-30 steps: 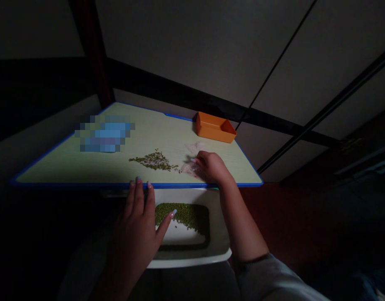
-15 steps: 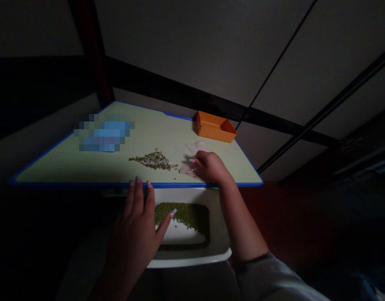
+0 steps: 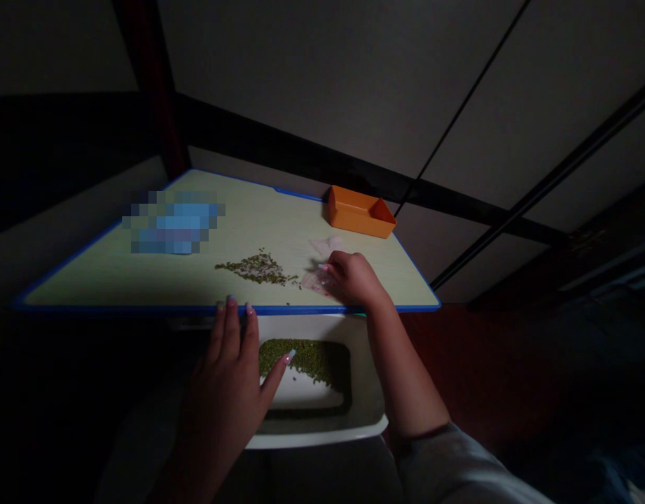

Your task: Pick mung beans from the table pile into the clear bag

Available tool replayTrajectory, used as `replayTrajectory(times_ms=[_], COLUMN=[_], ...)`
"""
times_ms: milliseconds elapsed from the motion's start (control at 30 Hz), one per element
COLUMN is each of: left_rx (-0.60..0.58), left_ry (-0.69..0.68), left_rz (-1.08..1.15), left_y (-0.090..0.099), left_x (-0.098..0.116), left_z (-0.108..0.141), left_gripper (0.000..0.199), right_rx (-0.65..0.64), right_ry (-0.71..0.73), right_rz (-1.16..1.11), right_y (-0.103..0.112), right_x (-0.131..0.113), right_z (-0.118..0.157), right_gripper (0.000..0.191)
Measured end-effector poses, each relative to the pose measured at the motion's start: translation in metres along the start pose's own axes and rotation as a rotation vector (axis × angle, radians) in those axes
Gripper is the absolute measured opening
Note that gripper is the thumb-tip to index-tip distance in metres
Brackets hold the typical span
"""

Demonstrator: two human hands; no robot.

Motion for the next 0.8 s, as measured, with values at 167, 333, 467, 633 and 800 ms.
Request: replayTrajectory(times_ms=[167,333,467,633,800], left_rx=[0.002,-0.006,0.0,0.004,-0.001], left_ry=[-0.001,0.003,0.003,-0.012,-0.021], left_rz=[0.0,-0.006,-0.01,-0.019,-0.022], left_y=[0.0,-0.002,-0.001,0.0,0.0], left_x=[0.0,-0.001,-0.002,0.0,0.001], left_z=[0.0,0.001,0.002,0.001,0.001], left_gripper=[0.08,0.081,0.081,0.081,0.081], right_rx=[-0.014,-0.018,-0.005,-0.007,0.004], right_ry=[-0.003,-0.05,-0.051,-0.033,0.011], right_rz=[0.057,0.111,0.111,0.091,-0.01], right_y=[-0.001,-0.004,-0.004,-0.004,-0.002], right_x=[-0.004,0.004,0.004,-0.002,-0.006], right_z=[-0.001,-0.003,-0.004,-0.005,-0.003], right_gripper=[0.024,0.025,0.025,0.025,0.023])
Point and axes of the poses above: each hand's wrist, its own z-axis away from the middle knuckle, its own y-axis out of the back of the hand, x = y × z, the point moved 9 cm from there along -z, towards the middle knuckle, and after that the axes turned 10 degrees about x, right-handed, at the moved point
